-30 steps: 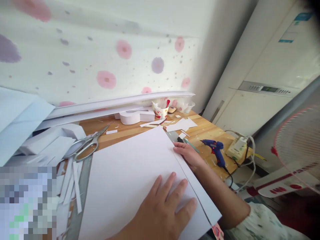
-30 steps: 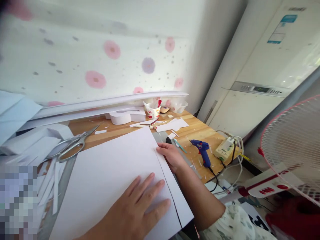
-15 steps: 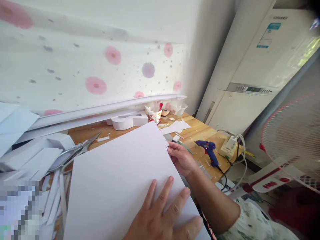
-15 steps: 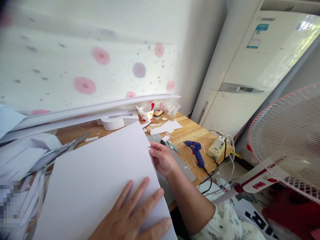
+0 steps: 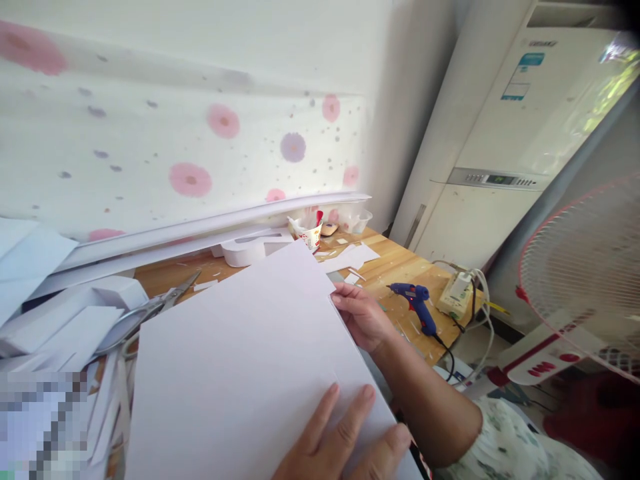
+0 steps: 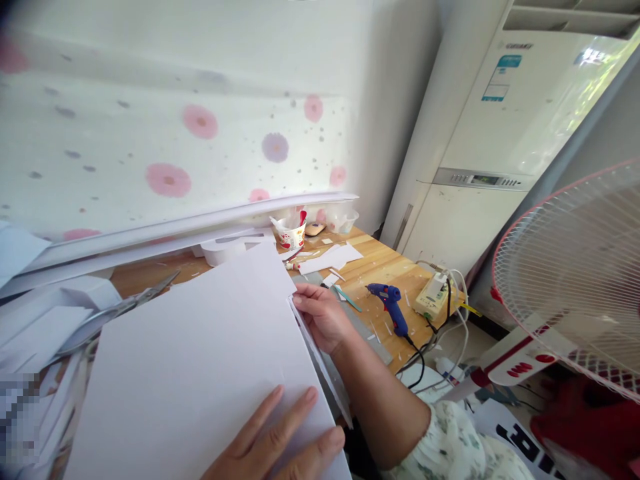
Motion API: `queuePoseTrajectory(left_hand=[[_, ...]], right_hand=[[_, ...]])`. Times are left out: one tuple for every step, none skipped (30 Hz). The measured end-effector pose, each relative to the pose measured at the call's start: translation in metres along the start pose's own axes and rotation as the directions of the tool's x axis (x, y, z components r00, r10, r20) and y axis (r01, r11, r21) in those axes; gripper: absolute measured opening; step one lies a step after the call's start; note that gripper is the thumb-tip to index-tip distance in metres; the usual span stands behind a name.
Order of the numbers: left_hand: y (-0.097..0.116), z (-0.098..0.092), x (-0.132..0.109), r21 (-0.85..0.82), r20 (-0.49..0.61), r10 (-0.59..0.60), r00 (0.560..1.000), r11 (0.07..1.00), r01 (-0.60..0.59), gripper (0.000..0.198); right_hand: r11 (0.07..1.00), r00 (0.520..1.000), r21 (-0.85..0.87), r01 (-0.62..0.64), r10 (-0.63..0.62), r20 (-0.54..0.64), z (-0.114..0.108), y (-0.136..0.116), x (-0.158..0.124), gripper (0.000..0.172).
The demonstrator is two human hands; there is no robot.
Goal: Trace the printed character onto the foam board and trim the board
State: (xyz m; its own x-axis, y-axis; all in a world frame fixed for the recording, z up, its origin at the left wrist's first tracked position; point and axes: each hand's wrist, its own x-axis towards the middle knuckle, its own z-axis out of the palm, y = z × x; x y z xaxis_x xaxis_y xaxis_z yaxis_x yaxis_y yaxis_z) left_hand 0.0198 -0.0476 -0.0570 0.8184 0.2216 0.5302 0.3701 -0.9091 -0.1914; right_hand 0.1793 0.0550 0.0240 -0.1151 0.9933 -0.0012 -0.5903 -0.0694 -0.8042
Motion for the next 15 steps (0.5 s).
queuePoseTrajectory(left_hand=[[-0.001,0.0,-0.001,0.007,0.012,0.013,1.0,1.0,-0.013,0.042],[-0.002,-0.003,0.0,0.02,0.003,0.026,1.0,0.999,-0.026,0.042],[-0.005,-0.006,0.002,0.04,-0.016,0.039,0.999,0.998,-0.038,0.041],[-0.007,-0.012,0.005,0.066,-0.039,0.054,0.998,0.997,-0.052,0.04],[-0.01,-0.018,0.009,0.093,-0.061,0.075,0.995,0.993,-0.069,0.038],[-0.013,-0.025,0.014,0.12,-0.078,0.088,0.993,0.99,-0.079,0.036],[-0.015,-0.032,0.019,0.141,-0.091,0.098,0.991,0.986,-0.085,0.034],[-0.018,-0.04,0.025,0.149,-0.103,0.108,0.989,0.985,-0.092,0.032],[-0.02,-0.047,0.031,0.137,-0.134,0.102,0.986,0.987,-0.084,0.029],[-0.022,-0.053,0.036,0.112,-0.172,0.09,0.981,0.991,-0.071,0.026],[-0.024,-0.058,0.041,0.069,-0.238,0.054,0.97,0.997,-0.038,0.022],[-0.026,-0.063,0.046,0.03,-0.305,0.012,0.952,1.0,-0.003,0.02],[-0.027,-0.067,0.049,0.003,-0.345,-0.013,0.939,1.0,0.015,0.02],[-0.029,-0.07,0.052,-0.022,-0.357,-0.036,0.934,0.999,0.031,0.021],[-0.03,-0.073,0.054,-0.039,-0.354,-0.047,0.934,0.999,0.036,0.021]], right_hand=[[1.0,1.0,-0.023,-0.003,0.003,0.024,0.0,-0.002,0.001,0.024],[0.999,0.999,-0.045,-0.004,0.007,0.047,0.0,-0.003,0.002,0.025],[0.998,0.998,-0.065,-0.005,0.01,0.068,0.0,-0.005,0.003,0.025],[0.997,0.996,-0.082,-0.005,0.012,0.087,0.0,-0.007,0.005,0.025],[0.995,0.995,-0.095,-0.002,0.012,0.103,0.0,-0.008,0.007,0.024],[0.994,0.993,-0.107,0.002,0.011,0.12,0.001,-0.009,0.01,0.024],[0.993,0.99,-0.116,0.006,0.011,0.142,0.002,-0.01,0.012,0.024],[0.993,0.986,-0.121,0.007,0.013,0.165,0.004,-0.011,0.014,0.025],[0.993,0.981,-0.12,0.005,0.018,0.191,0.006,-0.01,0.016,0.028],[0.993,0.976,-0.115,0.001,0.024,0.217,0.01,-0.01,0.018,0.031],[0.994,0.969,-0.107,-0.004,0.03,0.244,0.014,-0.008,0.019,0.033],[0.994,0.962,-0.105,-0.005,0.033,0.272,0.019,-0.005,0.021,0.036],[0.993,0.954,-0.118,0.001,0.035,0.297,0.023,-0.002,0.023,0.038],[0.988,0.95,-0.156,0.021,0.029,0.311,0.027,0.001,0.025,0.038],[0.971,0.951,-0.231,0.056,0.019,0.31,0.029,0.005,0.028,0.038]])
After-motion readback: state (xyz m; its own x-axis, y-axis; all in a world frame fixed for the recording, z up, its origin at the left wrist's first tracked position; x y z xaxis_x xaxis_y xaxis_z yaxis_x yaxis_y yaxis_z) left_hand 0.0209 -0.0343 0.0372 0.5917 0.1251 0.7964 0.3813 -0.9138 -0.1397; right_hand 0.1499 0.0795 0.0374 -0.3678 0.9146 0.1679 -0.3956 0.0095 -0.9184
